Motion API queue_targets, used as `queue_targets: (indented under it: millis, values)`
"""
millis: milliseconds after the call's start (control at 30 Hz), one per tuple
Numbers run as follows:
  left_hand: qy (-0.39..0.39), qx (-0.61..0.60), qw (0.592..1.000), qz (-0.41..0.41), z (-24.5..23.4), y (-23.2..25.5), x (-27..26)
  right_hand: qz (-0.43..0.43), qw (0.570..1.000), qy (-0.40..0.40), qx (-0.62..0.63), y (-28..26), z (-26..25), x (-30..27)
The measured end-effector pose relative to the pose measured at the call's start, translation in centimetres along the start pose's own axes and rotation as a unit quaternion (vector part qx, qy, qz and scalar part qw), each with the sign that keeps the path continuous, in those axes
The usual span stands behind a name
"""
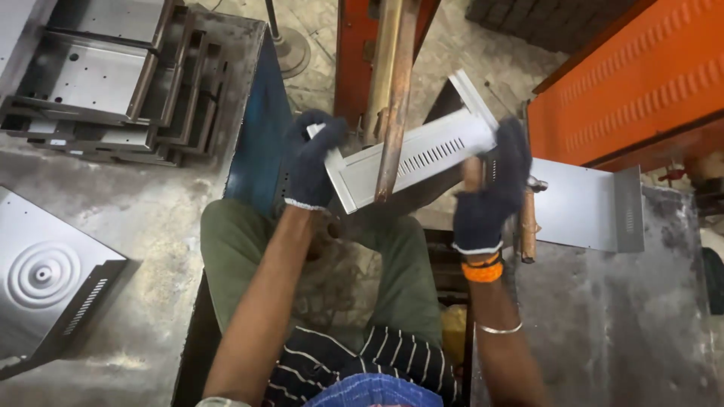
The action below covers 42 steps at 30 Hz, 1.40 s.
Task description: The recorder is spot welding and hammering metal components to assemble a metal enclosure.
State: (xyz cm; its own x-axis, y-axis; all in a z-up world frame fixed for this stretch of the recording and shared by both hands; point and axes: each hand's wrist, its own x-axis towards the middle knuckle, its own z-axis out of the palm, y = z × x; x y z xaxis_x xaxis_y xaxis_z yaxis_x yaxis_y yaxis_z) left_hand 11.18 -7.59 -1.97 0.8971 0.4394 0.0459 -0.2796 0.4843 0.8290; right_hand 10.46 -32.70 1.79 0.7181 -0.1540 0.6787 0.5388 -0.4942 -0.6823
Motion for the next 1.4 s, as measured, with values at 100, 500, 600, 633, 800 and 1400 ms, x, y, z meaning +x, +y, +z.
queue_targets:
  millis: [100,500,600,633,800,1400]
  values:
    - [-0.045,0.122,0.991,0.006,1.5,1.6,1.0,-0.168,0.973,-0.139,-0.075,-4.8,1.7,5.1]
    - [-0.019,-0.028,0.995,-0.089,4.7,1.7,-1.3,-0.13,0.884,-0.36,-0.267,-3.0,3.0,5.6]
    - [-0.063,-0.034,0.997,-0.042,5.1,1.2,-1.9,-0.149,0.887,-0.335,-0.281,-2.9,2.3,5.3]
    - [-0.058,-0.042,0.997,-0.035,5.1,1.0,-1.9,-0.153,0.883,-0.337,-0.29,-2.7,2.3,5.3]
    - [-0.048,-0.07,0.996,-0.038,5.1,0.1,-1.9,-0.148,0.877,-0.349,-0.297,-2.7,2.0,5.3]
    - [-0.03,-0.036,0.998,-0.047,4.9,-0.6,-1.9,-0.159,0.878,-0.339,-0.3,-2.8,1.5,4.8]
